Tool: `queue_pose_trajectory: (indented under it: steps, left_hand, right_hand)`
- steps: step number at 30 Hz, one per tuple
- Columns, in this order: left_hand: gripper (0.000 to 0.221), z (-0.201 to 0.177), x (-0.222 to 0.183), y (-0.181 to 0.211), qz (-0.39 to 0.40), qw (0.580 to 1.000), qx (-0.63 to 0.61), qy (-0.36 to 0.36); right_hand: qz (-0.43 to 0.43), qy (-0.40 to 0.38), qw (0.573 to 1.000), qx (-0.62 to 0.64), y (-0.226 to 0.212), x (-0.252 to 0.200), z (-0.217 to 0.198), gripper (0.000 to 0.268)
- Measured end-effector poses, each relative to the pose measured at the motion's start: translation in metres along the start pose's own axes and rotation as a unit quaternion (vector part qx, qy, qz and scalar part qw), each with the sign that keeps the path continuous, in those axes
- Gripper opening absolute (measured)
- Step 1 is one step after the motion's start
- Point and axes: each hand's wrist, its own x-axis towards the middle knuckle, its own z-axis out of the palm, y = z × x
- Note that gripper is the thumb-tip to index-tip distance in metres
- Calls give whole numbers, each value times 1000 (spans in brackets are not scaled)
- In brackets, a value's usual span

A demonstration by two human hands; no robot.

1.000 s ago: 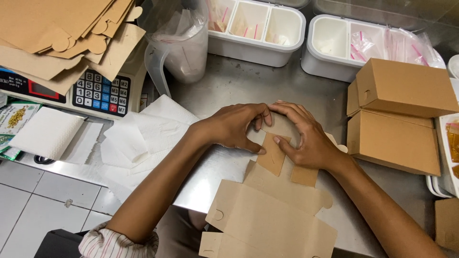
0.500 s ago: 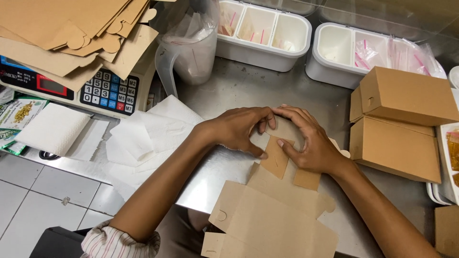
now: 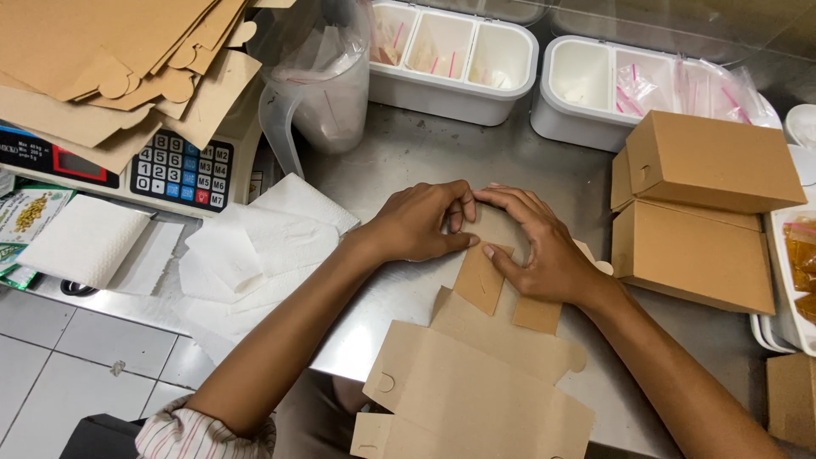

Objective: Assembling cardboard food boxes by folding flat templates and tucking in tabs.

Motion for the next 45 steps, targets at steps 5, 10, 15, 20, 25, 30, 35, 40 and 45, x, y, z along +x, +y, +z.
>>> queue_pose_trajectory:
  steps: [5,10,15,20,25,30,35,40,45]
  left_hand:
    - [22,2,1,2,0,1000,3,18]
    - [25,-3,-1,6,-5,1000,4,-3]
    - [41,-9,-4,6,0,999,-15,-42]
    - [53,-13,-5,7,5,997,-20,-72]
    - [60,-17,-8,10,13,996,-21,-85]
    - [56,-15,-8,9,27,996,-23,-88]
    - [36,-9,-5,4,11,998,-24,-59]
    - [26,-6,-3,6,2,999,-19,-34]
    - [19,-4,-3,8,-13,1000,-14,10]
  right_hand:
    - [2,-1,1000,-4,0,-1,0,63]
    - [3,-4,1000,1,2,-1,1,63]
    - [-1,-4,1000,3,2,-1,0,64]
    - [-9,1,1000,0,2,-1,1,62]
    - [-7,7,1000,0,1,-1,1,61]
    - [-4,1,1000,0,-2,1,-1,62]
    - [4,6,1000,0,1,-1,1,62]
    - [7,7,1000,0,2,-1,1,63]
    - [-5,12,1000,0,0,-2,2,61]
